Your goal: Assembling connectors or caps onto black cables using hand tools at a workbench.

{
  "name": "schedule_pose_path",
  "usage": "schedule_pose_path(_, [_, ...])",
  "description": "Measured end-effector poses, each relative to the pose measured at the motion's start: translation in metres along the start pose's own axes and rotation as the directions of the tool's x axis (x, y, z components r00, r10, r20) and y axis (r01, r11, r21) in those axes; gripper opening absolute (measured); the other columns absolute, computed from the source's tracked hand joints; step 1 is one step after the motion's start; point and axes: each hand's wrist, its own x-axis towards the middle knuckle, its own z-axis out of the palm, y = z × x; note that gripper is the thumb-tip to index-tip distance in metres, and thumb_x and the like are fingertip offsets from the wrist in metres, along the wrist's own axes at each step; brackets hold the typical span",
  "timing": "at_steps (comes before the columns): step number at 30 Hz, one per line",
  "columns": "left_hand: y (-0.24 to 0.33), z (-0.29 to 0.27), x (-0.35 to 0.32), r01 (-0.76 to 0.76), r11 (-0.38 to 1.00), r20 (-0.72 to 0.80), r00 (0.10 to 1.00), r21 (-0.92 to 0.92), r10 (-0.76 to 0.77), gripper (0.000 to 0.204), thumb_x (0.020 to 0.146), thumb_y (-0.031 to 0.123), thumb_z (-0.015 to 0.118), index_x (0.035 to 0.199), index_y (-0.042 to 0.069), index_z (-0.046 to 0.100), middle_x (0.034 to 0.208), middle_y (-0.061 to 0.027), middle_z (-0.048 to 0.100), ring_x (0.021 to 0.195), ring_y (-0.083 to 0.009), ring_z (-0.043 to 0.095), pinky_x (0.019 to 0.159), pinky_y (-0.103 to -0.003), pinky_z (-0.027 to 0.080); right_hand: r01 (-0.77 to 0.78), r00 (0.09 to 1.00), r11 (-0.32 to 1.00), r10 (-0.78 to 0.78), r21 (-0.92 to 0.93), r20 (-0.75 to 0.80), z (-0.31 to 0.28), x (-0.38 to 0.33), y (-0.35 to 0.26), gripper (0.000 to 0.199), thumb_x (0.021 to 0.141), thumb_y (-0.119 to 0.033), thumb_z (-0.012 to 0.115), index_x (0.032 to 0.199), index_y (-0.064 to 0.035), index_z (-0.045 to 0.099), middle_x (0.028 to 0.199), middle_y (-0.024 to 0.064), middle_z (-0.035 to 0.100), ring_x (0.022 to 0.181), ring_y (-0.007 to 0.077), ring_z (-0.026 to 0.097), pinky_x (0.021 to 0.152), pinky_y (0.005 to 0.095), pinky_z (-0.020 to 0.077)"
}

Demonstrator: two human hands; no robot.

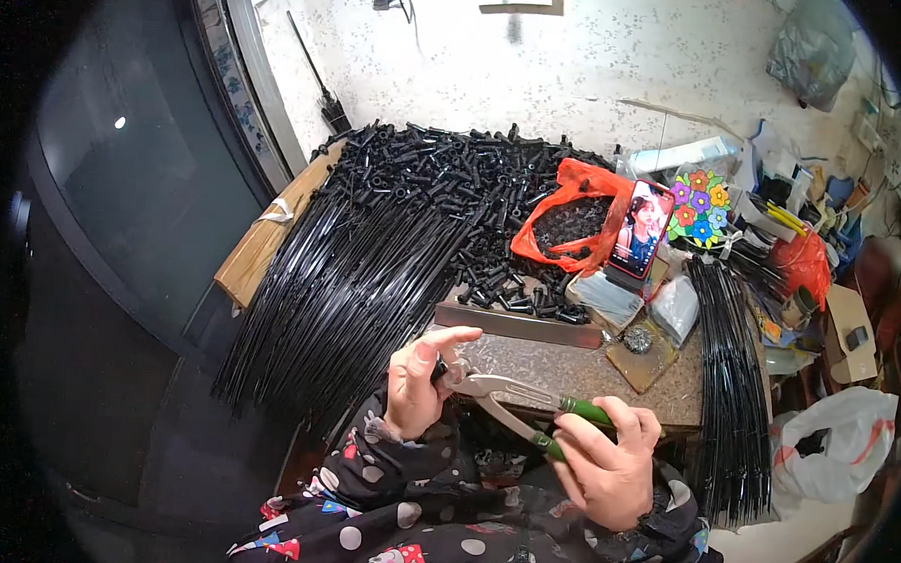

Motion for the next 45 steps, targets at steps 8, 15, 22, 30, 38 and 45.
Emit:
schedule_pose_path(8, [0.009,-0.005,-0.004,0.023,0.982,0.251,0.968,-0.189,0.025,0.045,0.089,0.038,0.042,0.106,-0.001,0.057,0.055,0.0078,0.039,0.047,-0.0012,0.030,0.044,-0.017,0.023,-0.556,0.726,-0.654,-0.080,0.514,0.683,0.054,-0.054,0.006,0.040,0.072,-0.003,0.059,0.111,0.0028,0.050,0.085,0.0154,0.057,0.073,0.0292,0.061,0.060,0.0343,0.0496])
schedule_pose_path(15, [0.017,0.002,-0.010,0.022,0.997,0.206,0.979,-0.080,-0.005,0.041,0.084,0.031,0.053,0.099,-0.007,0.059,0.057,0.0019,0.049,0.046,-0.0039,0.035,0.046,-0.019,0.025,-0.734,0.679,0.302,0.294,0.609,0.672,0.035,-0.009,-0.007,0.043,0.075,-0.006,0.061,0.114,0.0013,0.045,0.081,0.0128,0.059,0.068,0.0220,0.062,0.058,0.0301,0.0493])
schedule_pose_path(22, [0.012,0.003,0.000,0.090,0.987,0.063,0.995,-0.134,-0.083,0.036,0.083,0.026,0.056,0.097,-0.007,0.058,0.059,0.0020,0.051,0.051,-0.0022,0.039,0.047,-0.018,0.027,-0.658,0.739,0.465,0.251,0.592,0.625,0.034,-0.018,0.015,0.053,0.068,-0.013,0.069,0.114,-0.0014,0.045,0.078,0.0093,0.059,0.064,0.0183,0.060,0.056,0.0283,0.0466])
schedule_pose_path(30, [0.003,0.008,0.002,-0.273,0.949,0.123,0.959,0.156,0.256,0.036,0.068,0.018,0.075,0.095,0.001,0.060,0.058,0.0071,0.044,0.048,0.0003,0.032,0.044,-0.016,0.024,-0.371,0.928,0.881,0.356,0.293,0.107,0.039,-0.021,0.009,0.042,0.073,-0.013,0.065,0.109,0.0009,0.047,0.074,0.0101,0.061,0.059,0.0218,0.060,0.055,0.0295,0.0466])
schedule_pose_path(38, [0.007,0.003,-0.002,-0.037,0.999,0.284,0.958,-0.027,0.043,0.059,0.051,0.026,0.086,0.095,-0.002,0.058,0.061,0.0075,0.046,0.053,0.0003,0.037,0.047,-0.015,0.026,-0.897,0.389,-0.247,-0.047,0.367,0.920,0.022,-0.032,0.010,0.047,0.068,-0.013,0.069,0.106,0.0042,0.049,0.080,0.0152,0.060,0.068,0.0247,0.061,0.061,0.0309,0.0473])
schedule_pose_path(45, [0.000,0.002,0.000,-0.210,0.978,0.186,0.961,0.014,0.204,0.061,0.050,0.025,0.086,0.096,-0.002,0.057,0.060,0.0082,0.044,0.052,0.0008,0.036,0.047,-0.016,0.026,-0.359,0.920,0.803,0.390,0.477,0.036,0.039,-0.019,-0.003,0.028,0.071,0.003,0.060,0.099,0.0051,0.052,0.067,0.0128,0.059,0.057,0.0178,0.059,0.053,0.0296,0.0469])
